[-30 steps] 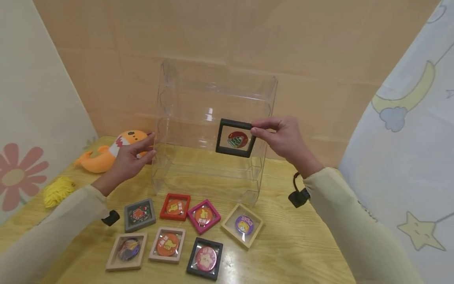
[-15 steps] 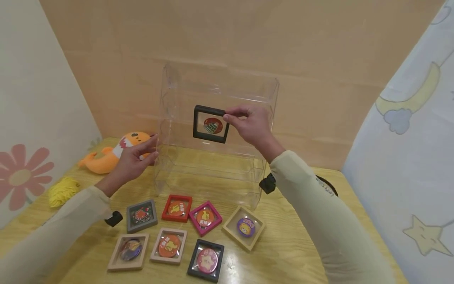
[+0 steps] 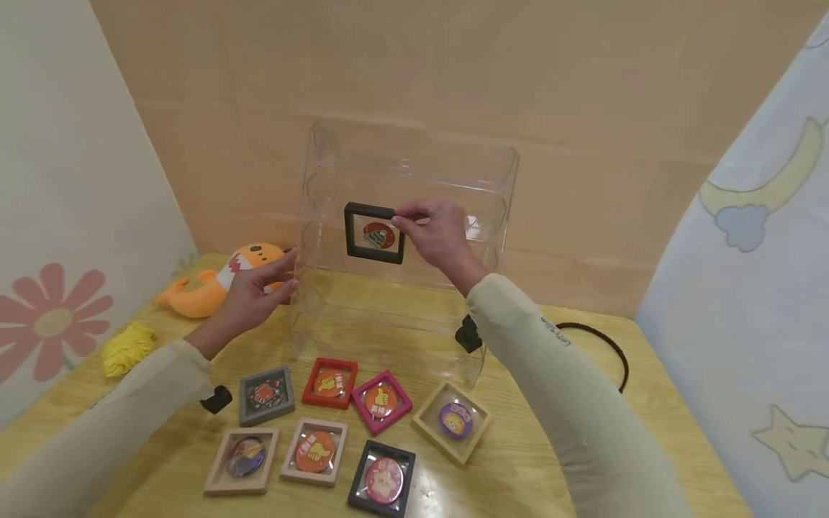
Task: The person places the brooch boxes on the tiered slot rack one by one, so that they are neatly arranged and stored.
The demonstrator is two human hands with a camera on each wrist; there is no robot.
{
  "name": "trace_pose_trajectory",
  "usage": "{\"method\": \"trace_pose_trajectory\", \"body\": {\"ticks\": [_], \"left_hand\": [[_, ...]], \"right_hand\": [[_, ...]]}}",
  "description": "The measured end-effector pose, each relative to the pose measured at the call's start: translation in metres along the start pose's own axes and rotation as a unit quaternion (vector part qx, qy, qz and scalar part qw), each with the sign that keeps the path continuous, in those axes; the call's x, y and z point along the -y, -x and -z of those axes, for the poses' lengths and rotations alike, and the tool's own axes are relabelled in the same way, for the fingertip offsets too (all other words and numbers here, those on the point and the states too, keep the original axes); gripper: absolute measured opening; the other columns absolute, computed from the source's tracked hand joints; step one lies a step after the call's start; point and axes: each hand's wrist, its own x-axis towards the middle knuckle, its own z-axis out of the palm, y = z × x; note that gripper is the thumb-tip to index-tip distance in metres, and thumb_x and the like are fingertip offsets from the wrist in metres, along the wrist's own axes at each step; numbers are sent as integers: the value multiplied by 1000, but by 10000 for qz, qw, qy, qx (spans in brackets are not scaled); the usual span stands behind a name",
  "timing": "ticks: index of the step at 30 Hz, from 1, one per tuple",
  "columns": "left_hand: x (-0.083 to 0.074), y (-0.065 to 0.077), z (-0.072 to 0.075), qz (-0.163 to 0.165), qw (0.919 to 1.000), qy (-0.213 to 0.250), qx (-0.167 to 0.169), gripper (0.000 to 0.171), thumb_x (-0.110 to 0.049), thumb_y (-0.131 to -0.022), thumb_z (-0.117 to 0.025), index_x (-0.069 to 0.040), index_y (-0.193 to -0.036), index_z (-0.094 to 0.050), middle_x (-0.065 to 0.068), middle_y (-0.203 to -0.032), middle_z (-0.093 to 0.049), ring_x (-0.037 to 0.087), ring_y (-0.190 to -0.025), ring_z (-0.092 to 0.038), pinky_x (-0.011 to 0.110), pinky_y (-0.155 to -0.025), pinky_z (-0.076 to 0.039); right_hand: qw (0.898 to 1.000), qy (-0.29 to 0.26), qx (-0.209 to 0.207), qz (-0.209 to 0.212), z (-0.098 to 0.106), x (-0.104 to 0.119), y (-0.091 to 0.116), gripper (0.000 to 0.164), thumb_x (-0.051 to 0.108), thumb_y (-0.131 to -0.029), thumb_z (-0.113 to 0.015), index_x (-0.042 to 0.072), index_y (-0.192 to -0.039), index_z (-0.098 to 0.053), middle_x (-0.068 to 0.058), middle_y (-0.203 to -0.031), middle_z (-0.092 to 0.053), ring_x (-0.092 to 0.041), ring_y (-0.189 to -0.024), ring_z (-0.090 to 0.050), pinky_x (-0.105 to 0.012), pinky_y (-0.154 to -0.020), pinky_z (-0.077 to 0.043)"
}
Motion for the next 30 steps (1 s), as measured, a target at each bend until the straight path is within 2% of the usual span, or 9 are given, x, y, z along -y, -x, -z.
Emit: {"method": "trace_pose_trajectory", "body": {"ticks": [2, 6, 16, 24, 30], "left_hand": [[0, 0, 0, 52, 10000, -13, 0, 47, 9, -90, -57, 8, -135, -44, 29, -125, -54, 40, -98, -60, 30, -65, -58], [0, 1, 0, 147, 9998, 130, 56, 47, 9, -91, -56, 7, -136, -43, 29, -126, -52, 41, -100, -59, 31, -66, -58], [1, 0, -2, -65, 9996, 259, 20, 47, 10, -90, -57, 8, -135, -44, 29, -126, -52, 41, -99, -60, 26, -65, -57], [-2, -1, -4, -132, 9996, 268, -6, 46, 11, -90, -57, 9, -134, -45, 30, -125, -52, 41, -98, -60, 34, -65, -58], [-5, -1, -4, 11, 9997, 258, 29, 47, 9, -90, -57, 7, -136, -44, 28, -126, -53, 40, -100, -60, 37, -66, -58]], "right_hand": [[9999, 12, 20, 101, -4, 0, -1, 11, 8, -82, -75, 1, -90, -75, -7, -92, -71, -17, -83, -67, -28, -72, -57], [9999, -53, 156, 13, -12, -2, 1, 9, 8, -82, -75, 1, -88, -75, -7, -92, -71, -17, -83, -67, -28, -70, -57], [9992, 74, 345, -181, -19, -3, 4, 11, 12, -84, -74, 4, -91, -76, -5, -96, -71, -16, -86, -67, -31, -69, -57], [9981, 114, 485, -352, -23, 1, 0, 14, 13, -85, -73, 3, -94, -75, -6, -97, -71, -16, -89, -66, -31, -71, -56], [9973, 212, 655, -257, -25, 4, -2, 14, 11, -88, -69, 3, -97, -74, -8, -99, -70, -18, -91, -66, -31, -73, -56]]}}
